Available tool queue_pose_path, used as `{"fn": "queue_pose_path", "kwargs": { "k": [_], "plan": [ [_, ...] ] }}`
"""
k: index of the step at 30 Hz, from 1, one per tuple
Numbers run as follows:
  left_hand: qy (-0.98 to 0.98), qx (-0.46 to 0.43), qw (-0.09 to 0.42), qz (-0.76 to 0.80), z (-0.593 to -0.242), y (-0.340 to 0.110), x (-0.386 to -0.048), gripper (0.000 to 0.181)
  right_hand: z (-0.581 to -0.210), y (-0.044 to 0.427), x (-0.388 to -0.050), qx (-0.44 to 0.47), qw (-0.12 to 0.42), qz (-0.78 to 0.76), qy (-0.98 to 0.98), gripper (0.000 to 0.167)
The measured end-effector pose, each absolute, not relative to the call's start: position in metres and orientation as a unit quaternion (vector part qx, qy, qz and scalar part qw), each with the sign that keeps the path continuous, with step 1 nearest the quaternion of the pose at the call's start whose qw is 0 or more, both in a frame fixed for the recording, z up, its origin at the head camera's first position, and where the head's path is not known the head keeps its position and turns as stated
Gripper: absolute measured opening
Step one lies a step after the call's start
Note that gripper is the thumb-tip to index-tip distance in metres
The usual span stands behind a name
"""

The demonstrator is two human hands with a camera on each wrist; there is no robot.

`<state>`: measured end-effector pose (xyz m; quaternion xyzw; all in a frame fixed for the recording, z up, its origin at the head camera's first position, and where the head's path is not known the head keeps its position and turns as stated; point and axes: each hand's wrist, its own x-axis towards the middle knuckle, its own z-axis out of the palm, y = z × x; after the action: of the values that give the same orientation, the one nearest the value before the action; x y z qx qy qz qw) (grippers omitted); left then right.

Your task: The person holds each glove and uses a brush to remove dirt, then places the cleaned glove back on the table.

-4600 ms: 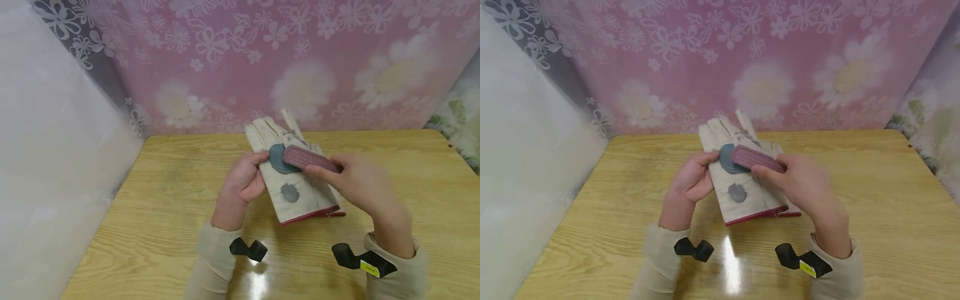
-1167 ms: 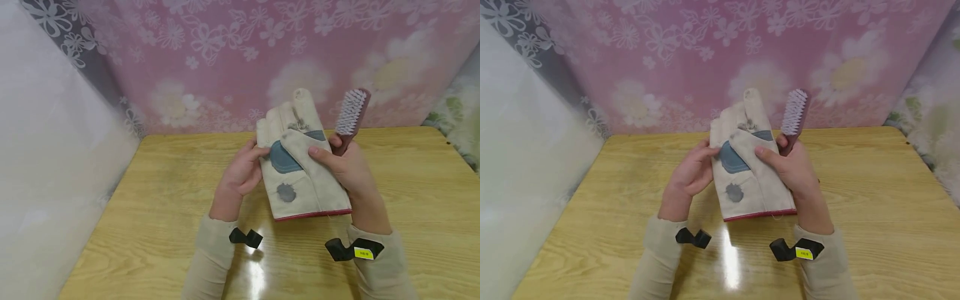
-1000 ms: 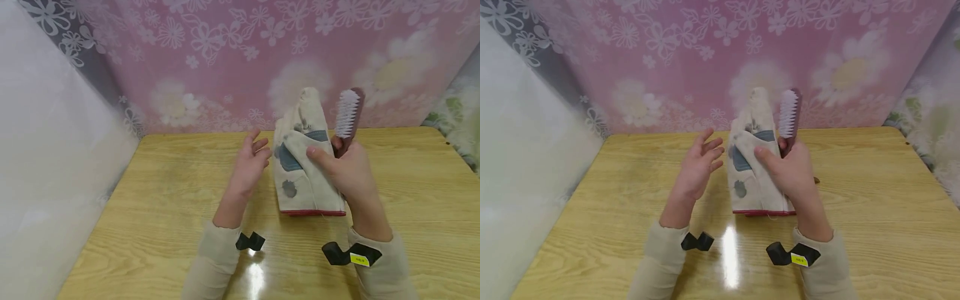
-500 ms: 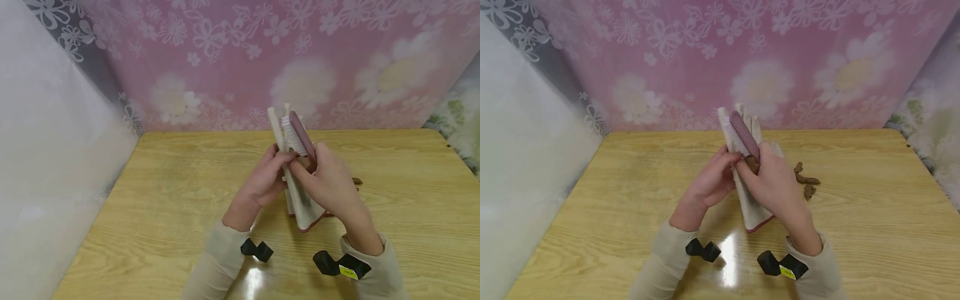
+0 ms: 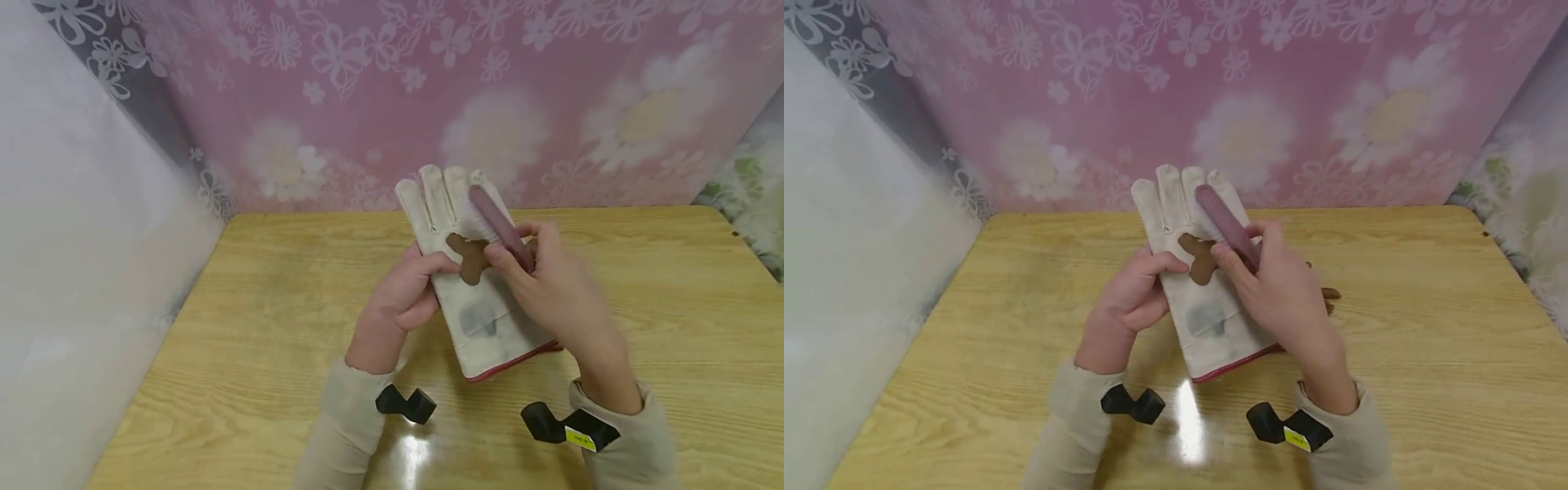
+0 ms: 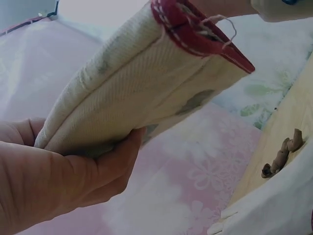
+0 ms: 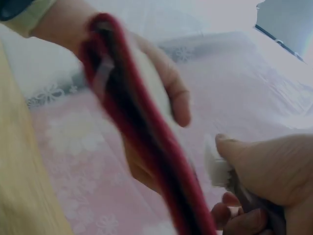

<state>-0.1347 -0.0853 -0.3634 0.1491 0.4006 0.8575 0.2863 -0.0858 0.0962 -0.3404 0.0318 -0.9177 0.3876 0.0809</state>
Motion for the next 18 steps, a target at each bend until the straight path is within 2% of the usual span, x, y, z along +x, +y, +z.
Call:
{"fn": "queue_pose_path", "kwargs": {
  "k": [4,9,12,18],
  "plan": [
    [0.399,0.143,0.288,0.858,-0.361,-0.086,-0.133,0.067,-0.347,0.08,-0.086,0.091,0.126,0.379,-0.912,0.065],
    [0.401,0.145,0.291,0.857,-0.362,-0.086,-0.132,0.069,-0.354,0.065,-0.085,0.164,0.2,0.345,-0.902,0.049],
    [0.4,0.143,0.293,0.857,-0.362,-0.087,-0.133,0.067,-0.355,0.064,-0.086,0.171,0.224,0.321,-0.904,0.042],
    [0.397,0.121,0.307,0.856,-0.361,-0.087,-0.133,0.065,-0.357,0.076,-0.092,0.148,0.266,0.325,-0.895,0.04]
  ]
}}
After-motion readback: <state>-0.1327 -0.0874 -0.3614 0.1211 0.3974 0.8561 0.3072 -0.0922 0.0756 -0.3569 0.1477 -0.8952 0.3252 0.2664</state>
